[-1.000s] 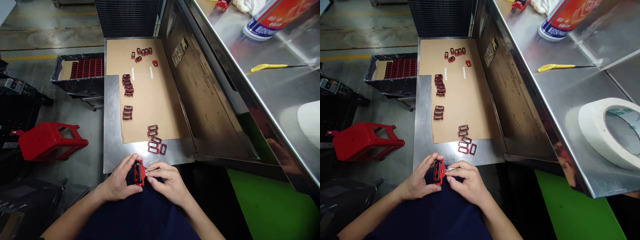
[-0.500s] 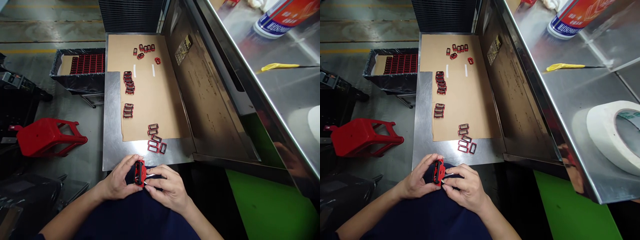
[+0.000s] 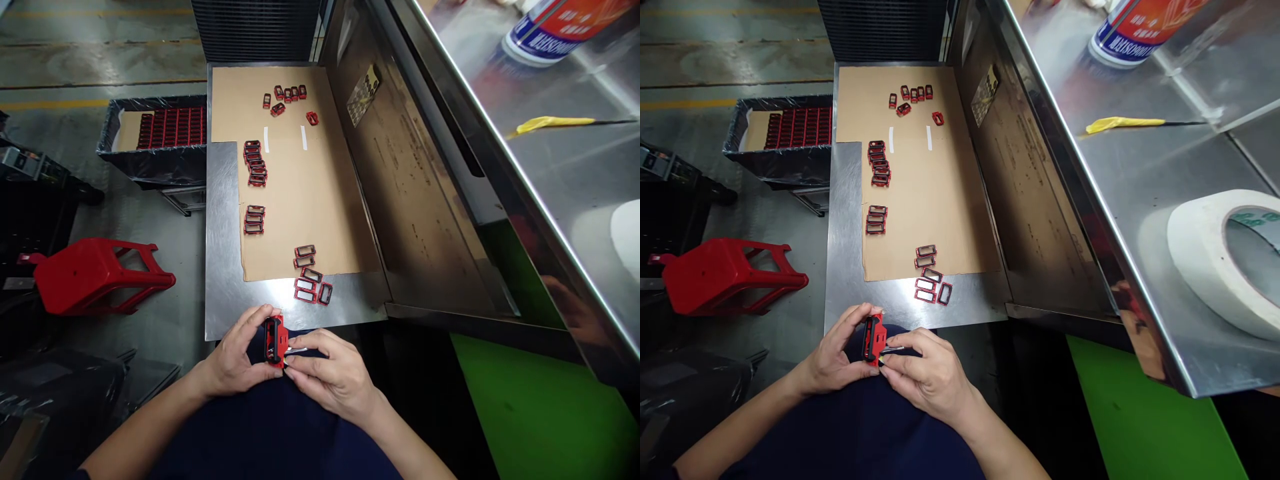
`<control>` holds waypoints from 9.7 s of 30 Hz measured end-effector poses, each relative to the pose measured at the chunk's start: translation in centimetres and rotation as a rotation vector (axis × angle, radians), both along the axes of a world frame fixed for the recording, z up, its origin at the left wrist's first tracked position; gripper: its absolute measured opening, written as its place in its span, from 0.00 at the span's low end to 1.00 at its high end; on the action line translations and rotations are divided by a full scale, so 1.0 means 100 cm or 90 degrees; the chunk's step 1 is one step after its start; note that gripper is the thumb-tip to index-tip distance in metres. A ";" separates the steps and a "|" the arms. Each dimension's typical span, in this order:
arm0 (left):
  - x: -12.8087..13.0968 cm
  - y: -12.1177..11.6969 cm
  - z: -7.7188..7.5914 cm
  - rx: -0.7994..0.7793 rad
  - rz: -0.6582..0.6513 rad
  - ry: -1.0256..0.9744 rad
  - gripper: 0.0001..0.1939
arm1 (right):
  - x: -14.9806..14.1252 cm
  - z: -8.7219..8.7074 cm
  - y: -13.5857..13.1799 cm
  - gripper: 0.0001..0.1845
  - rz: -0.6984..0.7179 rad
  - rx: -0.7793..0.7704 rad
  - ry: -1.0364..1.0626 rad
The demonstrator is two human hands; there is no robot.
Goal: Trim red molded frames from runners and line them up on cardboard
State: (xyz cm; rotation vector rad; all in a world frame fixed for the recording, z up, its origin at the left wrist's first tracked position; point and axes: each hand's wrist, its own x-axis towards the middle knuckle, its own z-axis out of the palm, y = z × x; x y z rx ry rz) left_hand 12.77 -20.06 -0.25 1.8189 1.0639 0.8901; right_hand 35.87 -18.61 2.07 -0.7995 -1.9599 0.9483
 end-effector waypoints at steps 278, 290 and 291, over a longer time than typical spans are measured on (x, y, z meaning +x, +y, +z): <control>0.014 0.155 -0.150 -0.104 0.562 0.545 0.34 | 0.035 -0.036 -0.029 0.05 -0.279 -0.234 0.118; 0.084 0.157 -0.115 0.096 -0.140 0.487 0.28 | 0.070 -0.045 -0.036 0.05 -0.153 -0.486 -0.059; 0.090 0.162 -0.114 0.087 -0.197 0.477 0.27 | 0.074 -0.045 -0.036 0.05 -0.149 -0.477 -0.085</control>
